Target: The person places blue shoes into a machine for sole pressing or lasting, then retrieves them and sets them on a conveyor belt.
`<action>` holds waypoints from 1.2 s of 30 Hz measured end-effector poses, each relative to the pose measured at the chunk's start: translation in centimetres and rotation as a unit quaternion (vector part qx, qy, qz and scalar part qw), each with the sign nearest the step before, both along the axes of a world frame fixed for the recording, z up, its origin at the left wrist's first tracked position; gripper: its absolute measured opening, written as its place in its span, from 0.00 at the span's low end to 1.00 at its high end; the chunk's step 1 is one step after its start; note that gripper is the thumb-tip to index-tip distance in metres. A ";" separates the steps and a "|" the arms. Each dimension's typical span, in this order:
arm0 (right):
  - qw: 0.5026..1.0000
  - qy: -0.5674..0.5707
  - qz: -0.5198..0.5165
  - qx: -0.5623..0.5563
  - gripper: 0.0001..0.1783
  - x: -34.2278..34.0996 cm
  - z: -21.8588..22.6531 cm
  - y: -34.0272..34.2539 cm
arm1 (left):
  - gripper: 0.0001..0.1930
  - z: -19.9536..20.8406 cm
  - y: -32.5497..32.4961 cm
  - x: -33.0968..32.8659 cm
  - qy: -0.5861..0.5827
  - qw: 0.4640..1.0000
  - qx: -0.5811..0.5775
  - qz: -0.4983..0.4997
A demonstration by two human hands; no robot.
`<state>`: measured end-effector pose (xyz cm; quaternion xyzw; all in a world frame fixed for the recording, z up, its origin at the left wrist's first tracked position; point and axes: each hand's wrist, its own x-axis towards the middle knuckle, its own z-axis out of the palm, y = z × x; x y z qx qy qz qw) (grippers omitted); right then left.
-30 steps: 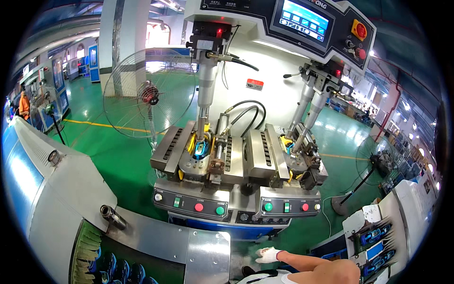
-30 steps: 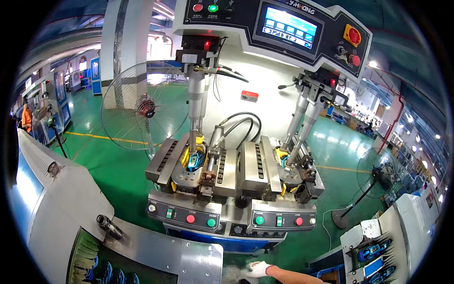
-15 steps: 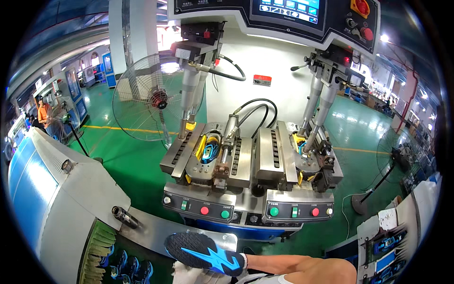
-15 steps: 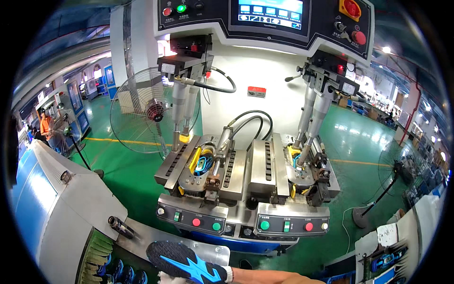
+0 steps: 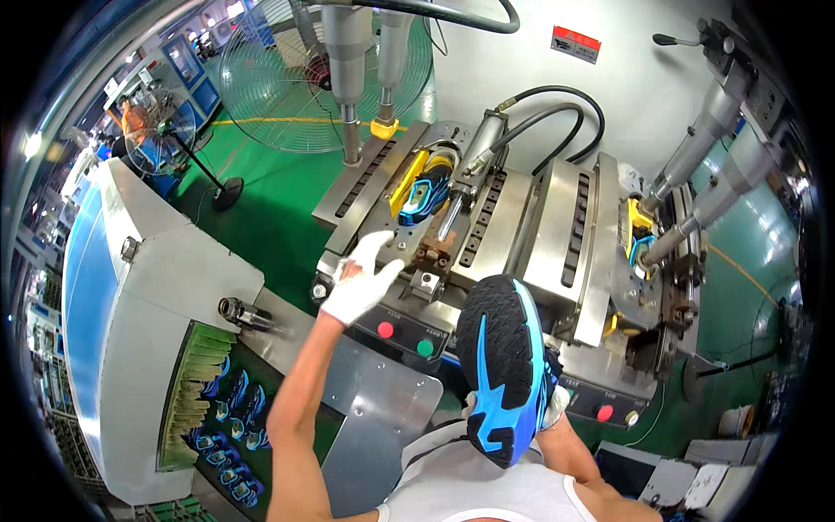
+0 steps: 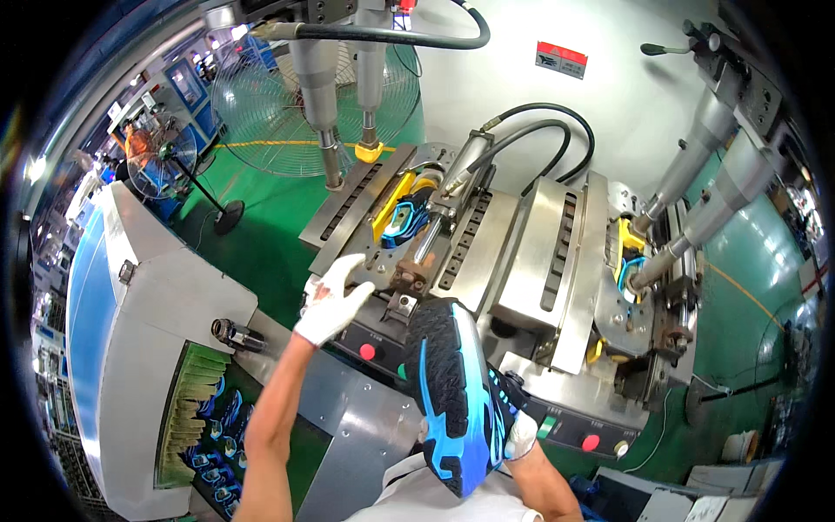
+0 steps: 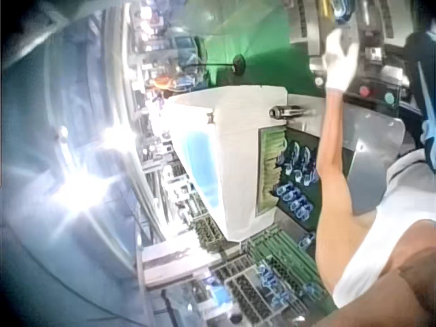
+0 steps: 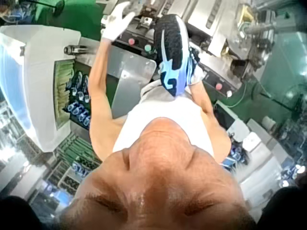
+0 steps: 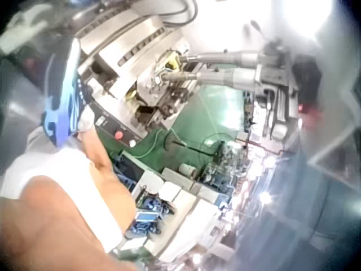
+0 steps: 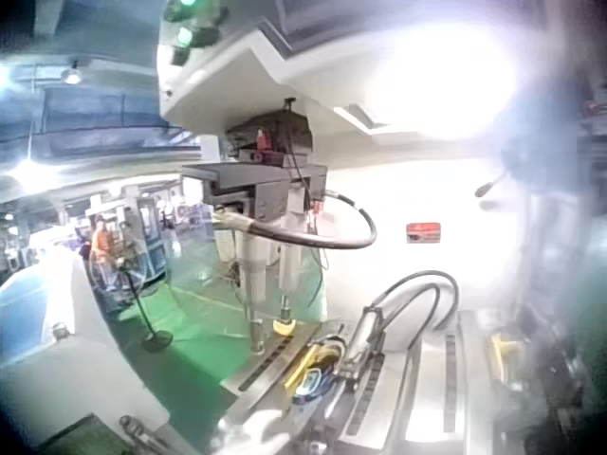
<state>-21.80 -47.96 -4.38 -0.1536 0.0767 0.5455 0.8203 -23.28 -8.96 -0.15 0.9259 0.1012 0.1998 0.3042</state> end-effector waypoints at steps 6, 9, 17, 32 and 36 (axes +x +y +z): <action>0.995 0.020 -0.060 -0.082 0.34 4.7 -0.3 -2.5 | 0.40 -6.4 6.1 18.3 0.057 0.995 0.045 0.065; 0.986 0.017 -0.094 -0.138 0.29 4.0 0.3 -4.2 | 0.46 -10.3 6.3 24.0 0.091 0.980 0.108 0.138; 0.945 -0.046 -0.174 -0.272 0.18 3.6 1.6 -4.4 | 0.36 -1.1 8.6 26.4 0.168 0.974 0.070 0.136; 0.974 -0.214 -0.050 -0.061 0.11 21.6 1.9 35.1 | 0.28 -3.8 -1.8 -21.6 0.031 0.941 -0.102 0.322; 0.735 -0.480 -0.065 -0.474 0.11 31.8 -10.9 43.0 | 0.29 -11.6 -6.6 -28.9 0.176 0.867 -0.168 0.436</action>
